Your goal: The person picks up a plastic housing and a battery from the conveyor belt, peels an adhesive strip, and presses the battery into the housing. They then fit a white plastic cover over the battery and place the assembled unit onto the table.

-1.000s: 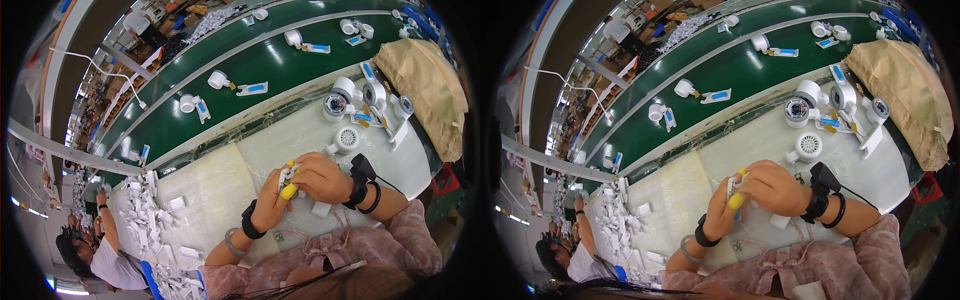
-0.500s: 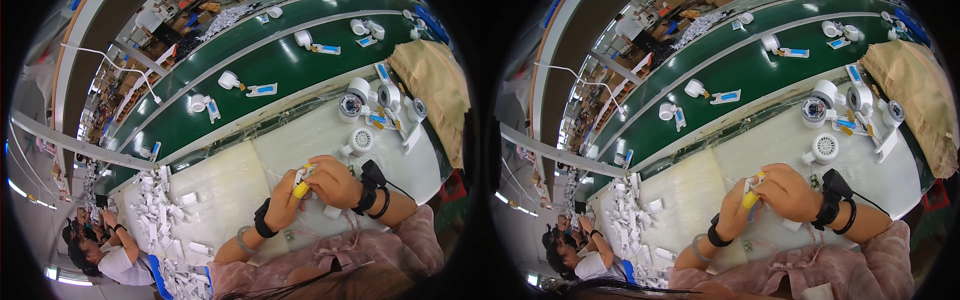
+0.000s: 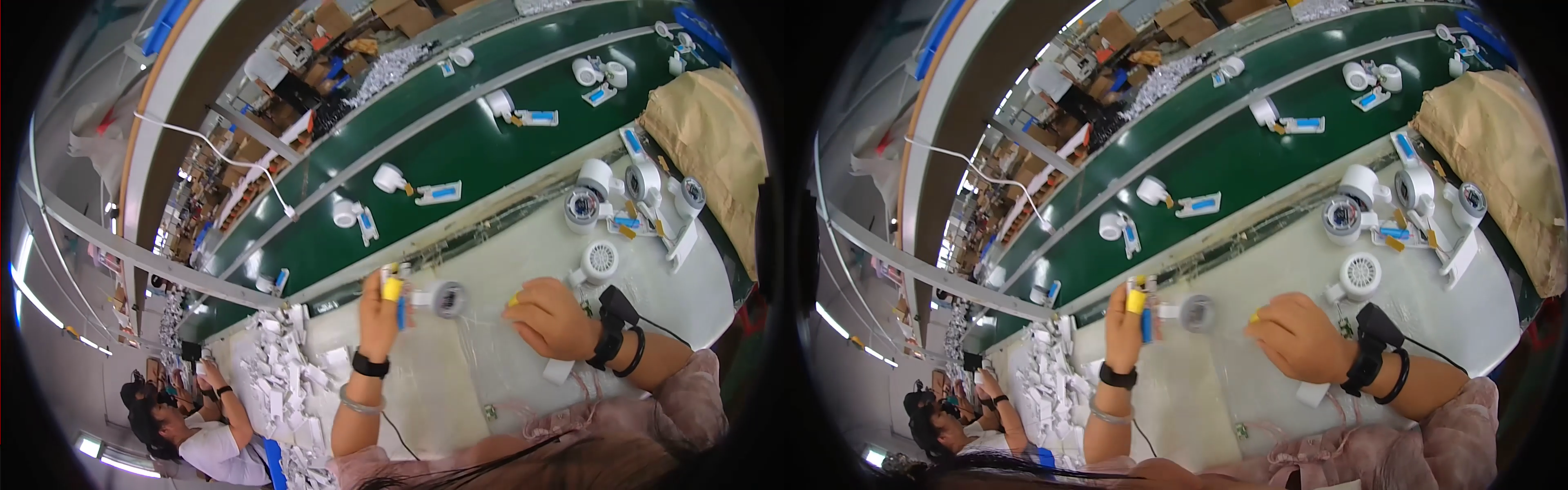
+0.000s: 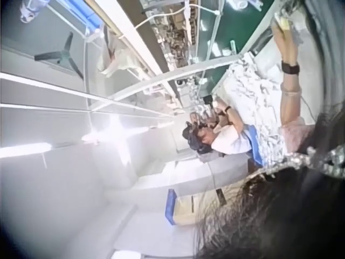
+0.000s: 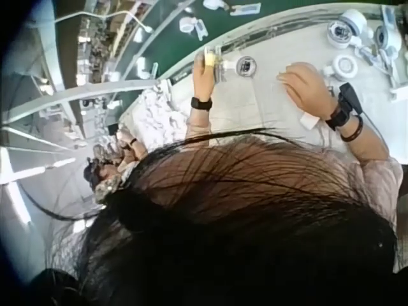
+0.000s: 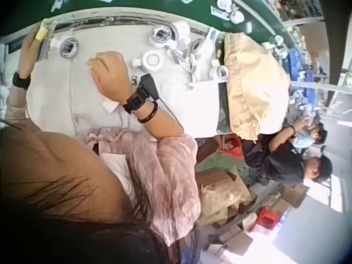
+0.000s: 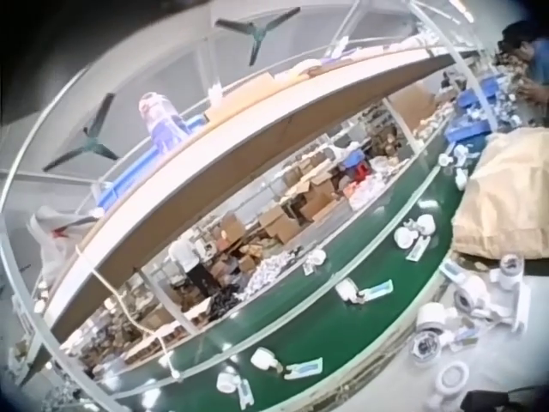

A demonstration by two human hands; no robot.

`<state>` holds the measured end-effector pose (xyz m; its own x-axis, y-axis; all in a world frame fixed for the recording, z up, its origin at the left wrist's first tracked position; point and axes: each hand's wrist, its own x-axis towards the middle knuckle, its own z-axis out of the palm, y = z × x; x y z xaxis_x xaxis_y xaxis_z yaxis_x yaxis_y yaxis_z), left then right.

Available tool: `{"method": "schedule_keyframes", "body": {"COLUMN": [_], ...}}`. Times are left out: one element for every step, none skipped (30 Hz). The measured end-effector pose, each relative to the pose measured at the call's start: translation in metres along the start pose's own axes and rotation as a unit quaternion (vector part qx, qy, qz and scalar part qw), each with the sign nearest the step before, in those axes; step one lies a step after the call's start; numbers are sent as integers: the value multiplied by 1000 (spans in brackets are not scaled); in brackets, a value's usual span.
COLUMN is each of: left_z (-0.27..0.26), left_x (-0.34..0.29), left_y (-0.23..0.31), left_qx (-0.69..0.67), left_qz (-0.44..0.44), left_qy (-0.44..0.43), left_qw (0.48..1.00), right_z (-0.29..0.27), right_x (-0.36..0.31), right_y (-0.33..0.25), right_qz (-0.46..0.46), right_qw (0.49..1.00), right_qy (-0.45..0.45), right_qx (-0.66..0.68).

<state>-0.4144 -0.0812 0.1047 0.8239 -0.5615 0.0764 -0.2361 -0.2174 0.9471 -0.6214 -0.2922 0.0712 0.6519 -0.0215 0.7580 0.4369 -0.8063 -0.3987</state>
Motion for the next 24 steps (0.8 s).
{"method": "schedule_keyframes", "body": {"left_z": [-20, -38, -57, -77, -118, -145, -131, -119, -110, -103, -101, -93, -87, -78, -74, -65, -61, -59, -56, -55, -54, -55, -57, -61], "left_x": [13, 28, 41, 58, 78, 95, 108, 114, 124, 133, 143, 156, 172, 179, 186, 195, 199, 203, 207, 211, 215, 216, 217, 217], "left_y": [-4, -10, -12, -19, -51, -78, -66, -67, -63, -58, -64, -72, -80, -85, -88, -90, -92, -94, -96, -99, -101, -104, -106, -108], "left_qx": [19, 35, 57, 78, 204, 325, 458, 575, 583, 592, 614, 606, 617, 587, 563, 541, 532, 523, 522, 530, 539, 539, 565, 591], "left_qz": [11, 21, 14, 7, 52, 91, 79, 181, 185, 187, 189, 78, 1, -23, -96, -119, -132, -145, -143, -142, -141, -141, -125, -109], "left_qy": [32, 61, 97, 131, 182, 227, 262, 358, 340, 322, 279, 242, 185, 193, 165, 165, 148, 131, 131, 145, 160, 160, 156, 151], "left_qw": [999, 997, 994, 988, 960, 913, 846, 713, 715, 714, 713, 754, 765, 786, 804, 816, 823, 830, 831, 823, 815, 815, 800, 785], "right_z": [1, 3, 3, 5, 5, 5, 7, 6, 5, 6, 5, 5, 5, 5, 5, 5, 5, 6, 6, 5, 5, 5, 5, 5], "right_x": [-2, -4, -3, -4, -3, -3, -6, -6, -5, -5, -3, -1, 0, 0, 0, -1, -2, -2, -2, -2, -1, -1, -1, -1], "right_y": [1, 3, 3, 3, 1, -1, 2, 3, 3, 6, 5, 5, 6, 7, 7, 8, 9, 9, 9, 9, 9, 8, 8, 8], "right_qz": [6, 14, 14, 8, 5, 6, 10, 19, 27, 24, 29, 35, 31, 36, 41, 40, 45, 49, 49, 50, 51, 51, 47, 42], "right_qw": [1000, 999, 999, 1000, 999, 999, 999, 999, 999, 999, 999, 999, 999, 999, 998, 998, 998, 998, 998, 997, 997, 997, 997, 998], "right_qy": [-11, -23, -20, -17, -21, -25, -23, -27, -33, -32, -31, -30, -33, -35, -37, -37, -42, -46, -46, -49, -53, -52, -52, -52], "right_qx": [12, 22, 27, 24, 34, 41, 33, 29, 26, 24, 25, 25, 23, 20, 18, 14, 15, 15, 13, 18, 23, 24, 23, 23]}}
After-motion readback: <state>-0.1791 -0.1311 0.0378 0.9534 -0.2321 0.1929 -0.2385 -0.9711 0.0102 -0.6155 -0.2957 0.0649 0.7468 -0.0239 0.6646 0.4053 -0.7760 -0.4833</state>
